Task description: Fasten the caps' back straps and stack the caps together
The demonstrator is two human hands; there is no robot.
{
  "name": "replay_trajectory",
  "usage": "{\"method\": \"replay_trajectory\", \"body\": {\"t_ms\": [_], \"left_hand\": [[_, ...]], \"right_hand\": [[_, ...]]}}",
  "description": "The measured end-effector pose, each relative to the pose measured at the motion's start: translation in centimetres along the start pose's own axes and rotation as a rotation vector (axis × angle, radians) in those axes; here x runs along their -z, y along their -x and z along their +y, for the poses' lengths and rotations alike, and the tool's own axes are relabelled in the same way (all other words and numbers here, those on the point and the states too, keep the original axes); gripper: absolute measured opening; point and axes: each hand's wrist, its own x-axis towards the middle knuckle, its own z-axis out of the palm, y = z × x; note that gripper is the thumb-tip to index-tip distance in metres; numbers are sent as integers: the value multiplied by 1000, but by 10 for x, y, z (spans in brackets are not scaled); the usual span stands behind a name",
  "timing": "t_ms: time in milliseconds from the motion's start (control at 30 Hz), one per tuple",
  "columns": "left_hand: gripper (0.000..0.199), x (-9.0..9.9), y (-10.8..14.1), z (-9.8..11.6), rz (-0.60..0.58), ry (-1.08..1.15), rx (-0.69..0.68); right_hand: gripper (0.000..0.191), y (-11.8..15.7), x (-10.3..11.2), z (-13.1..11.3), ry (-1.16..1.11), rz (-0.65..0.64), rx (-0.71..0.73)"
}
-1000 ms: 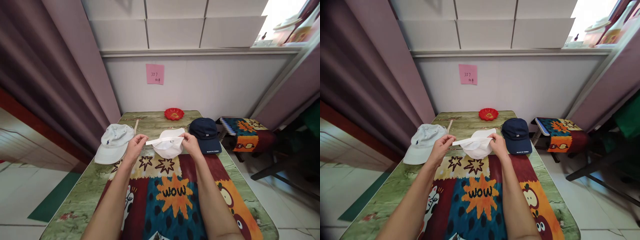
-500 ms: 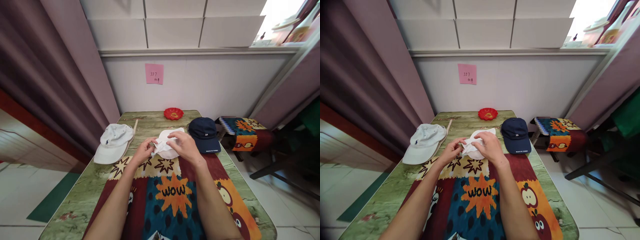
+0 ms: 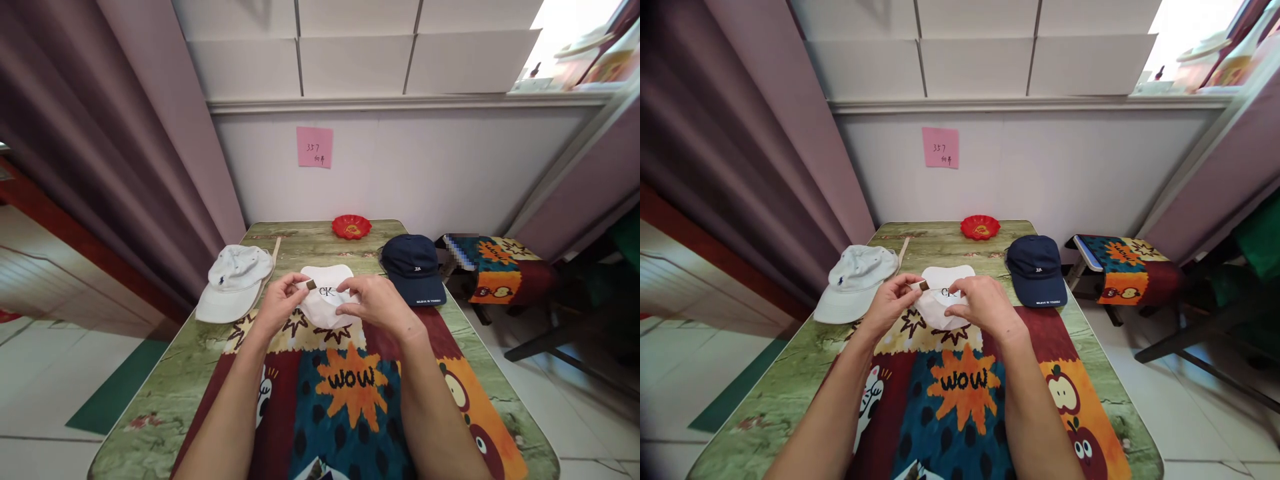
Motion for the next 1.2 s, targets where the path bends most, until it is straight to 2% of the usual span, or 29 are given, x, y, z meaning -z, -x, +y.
{"method": "replay_trajectory", "body": {"t_ms": [133,233,367,467,533,633,800,967,1100,1200], "left_hand": [[37,-3,3,1,-15,-54,-24],[36,-6,3,4,33,-199,-128],[31,-13,5,7,112,-356,-290],[20,-20,7,9,210,-426,-320],[14,-24,8,7,252,-436,-249],[17,-28,7,2,284,-347,-63],[27,-27,6,-4,267,-142,136],[32,-33,9,2,213,35,217],[36,-39,11,7,237,171,293],[39,-41,12,9,269,275,298]], "right_hand": [[21,2,2,0,-52,29,48],[9,1,4,-1,-168,126,85],[12,-2,1,-1,-249,263,74],[13,-8,-7,1,-331,344,-7],[17,-12,-16,4,-471,328,-111],[21,-18,-32,7,-617,215,-241],[16,-26,-59,7,-600,31,-247],[16,-31,-75,4,-720,52,-240],[17,-31,-75,1,-896,59,-249],[18,-30,-72,-2,-1017,35,-259]]}}
